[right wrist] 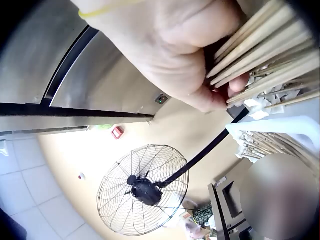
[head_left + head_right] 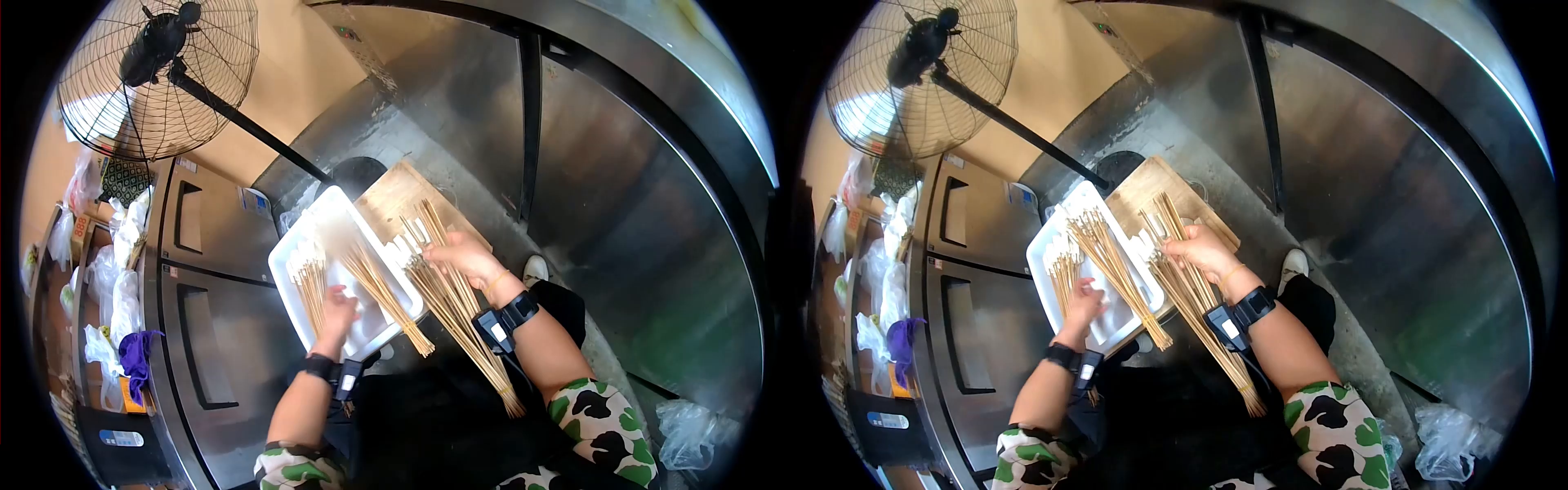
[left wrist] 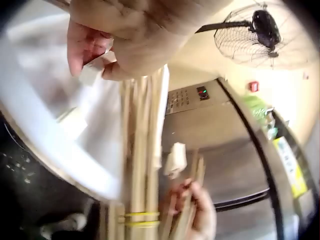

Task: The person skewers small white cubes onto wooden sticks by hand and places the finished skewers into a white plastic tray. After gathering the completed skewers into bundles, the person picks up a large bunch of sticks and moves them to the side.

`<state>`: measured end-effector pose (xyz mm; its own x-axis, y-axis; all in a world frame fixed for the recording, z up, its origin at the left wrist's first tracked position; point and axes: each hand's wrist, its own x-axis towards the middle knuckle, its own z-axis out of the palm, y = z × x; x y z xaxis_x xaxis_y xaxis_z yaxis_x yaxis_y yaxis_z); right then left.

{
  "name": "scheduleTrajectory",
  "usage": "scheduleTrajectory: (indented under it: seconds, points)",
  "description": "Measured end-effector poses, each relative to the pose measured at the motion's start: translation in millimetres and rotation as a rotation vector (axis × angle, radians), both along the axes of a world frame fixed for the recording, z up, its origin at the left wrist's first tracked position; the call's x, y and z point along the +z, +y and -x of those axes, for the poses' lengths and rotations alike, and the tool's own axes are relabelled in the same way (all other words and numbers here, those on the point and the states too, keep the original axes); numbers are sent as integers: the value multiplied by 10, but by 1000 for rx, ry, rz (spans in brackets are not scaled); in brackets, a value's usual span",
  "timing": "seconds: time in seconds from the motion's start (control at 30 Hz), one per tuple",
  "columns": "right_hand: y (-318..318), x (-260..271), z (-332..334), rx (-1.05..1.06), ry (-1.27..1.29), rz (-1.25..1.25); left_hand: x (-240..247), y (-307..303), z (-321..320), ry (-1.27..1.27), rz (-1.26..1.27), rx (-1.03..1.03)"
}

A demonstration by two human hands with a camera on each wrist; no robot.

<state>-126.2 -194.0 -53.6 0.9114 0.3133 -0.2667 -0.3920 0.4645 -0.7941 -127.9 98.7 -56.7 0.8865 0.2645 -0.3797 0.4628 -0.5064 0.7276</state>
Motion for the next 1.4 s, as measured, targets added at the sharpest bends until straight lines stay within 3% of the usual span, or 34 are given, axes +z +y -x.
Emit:
scheduleTrajectory:
  seconds: [0.1, 0.2, 0.3, 0.6, 1.07, 1.4]
  points:
    - [17, -8, -11, -7, -5, 42, 568, -15, -120, -30, 585, 114]
    - [58, 16, 0, -14, 5, -3, 1035, -341, -206, -26, 1013, 99]
    - [51, 21, -5, -6, -8, -34, 1025, -522, -378, -4, 1150, 41]
    - [50, -28, -25, -17, -91, 56, 775, -998, -763, 66, 997, -79]
    - [89, 55, -2, -45, -59, -63, 619, -1094, -1023, 31, 924, -63]
    - [110, 10, -19, -51, -70, -1, 647, -1143, -998, -5, 893, -107]
